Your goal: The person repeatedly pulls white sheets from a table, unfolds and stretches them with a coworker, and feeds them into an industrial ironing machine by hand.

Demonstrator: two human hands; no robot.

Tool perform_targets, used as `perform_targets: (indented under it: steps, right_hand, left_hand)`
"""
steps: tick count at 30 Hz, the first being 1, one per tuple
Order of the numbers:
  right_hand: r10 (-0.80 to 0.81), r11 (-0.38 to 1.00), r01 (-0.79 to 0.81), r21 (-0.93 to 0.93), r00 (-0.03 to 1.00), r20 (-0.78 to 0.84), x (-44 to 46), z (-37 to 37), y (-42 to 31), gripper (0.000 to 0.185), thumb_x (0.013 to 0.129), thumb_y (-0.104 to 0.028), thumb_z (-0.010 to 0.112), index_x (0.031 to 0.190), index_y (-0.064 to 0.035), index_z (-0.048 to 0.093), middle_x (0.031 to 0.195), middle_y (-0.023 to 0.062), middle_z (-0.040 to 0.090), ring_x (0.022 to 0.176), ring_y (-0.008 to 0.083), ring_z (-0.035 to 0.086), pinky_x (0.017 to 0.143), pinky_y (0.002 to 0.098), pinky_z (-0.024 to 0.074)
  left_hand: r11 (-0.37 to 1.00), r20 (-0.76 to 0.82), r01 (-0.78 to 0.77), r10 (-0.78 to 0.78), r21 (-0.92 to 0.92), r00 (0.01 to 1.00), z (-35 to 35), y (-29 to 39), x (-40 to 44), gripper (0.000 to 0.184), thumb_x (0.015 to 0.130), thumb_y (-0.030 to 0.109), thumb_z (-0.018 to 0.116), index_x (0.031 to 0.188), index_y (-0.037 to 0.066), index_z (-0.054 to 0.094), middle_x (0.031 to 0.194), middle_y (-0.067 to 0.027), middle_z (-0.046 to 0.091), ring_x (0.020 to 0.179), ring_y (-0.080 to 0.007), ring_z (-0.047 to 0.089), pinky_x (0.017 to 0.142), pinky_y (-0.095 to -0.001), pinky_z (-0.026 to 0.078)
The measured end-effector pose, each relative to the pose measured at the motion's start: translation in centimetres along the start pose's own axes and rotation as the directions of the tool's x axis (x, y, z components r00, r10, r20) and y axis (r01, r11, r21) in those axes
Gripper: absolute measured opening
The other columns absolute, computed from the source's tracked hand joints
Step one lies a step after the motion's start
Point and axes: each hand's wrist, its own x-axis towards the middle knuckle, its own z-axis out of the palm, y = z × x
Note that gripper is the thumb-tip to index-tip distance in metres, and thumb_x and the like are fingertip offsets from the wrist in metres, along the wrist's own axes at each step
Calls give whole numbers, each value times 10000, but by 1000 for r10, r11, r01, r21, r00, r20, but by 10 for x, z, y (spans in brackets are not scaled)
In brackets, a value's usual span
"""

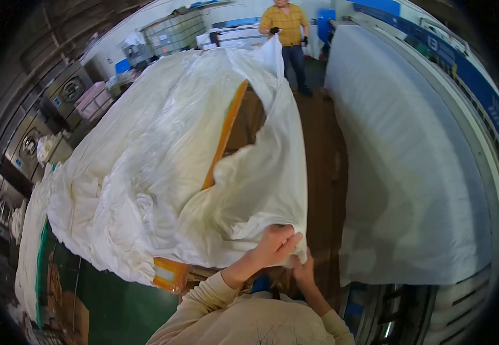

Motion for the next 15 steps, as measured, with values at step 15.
perform_targets:
  steps: [15]
  right_hand:
    - [50,994,-72,-83,969,-242,36,-20,-50,462,840,-76,378,1301,-60,395,728,-11,525,514,38,402,442,186,333]
  left_hand:
    - [730,-359,466,-664,-500,655,-1,-94,-122,179,910,109,480,772,24,556,848,-21,565,712,-123,529,675,-292,437]
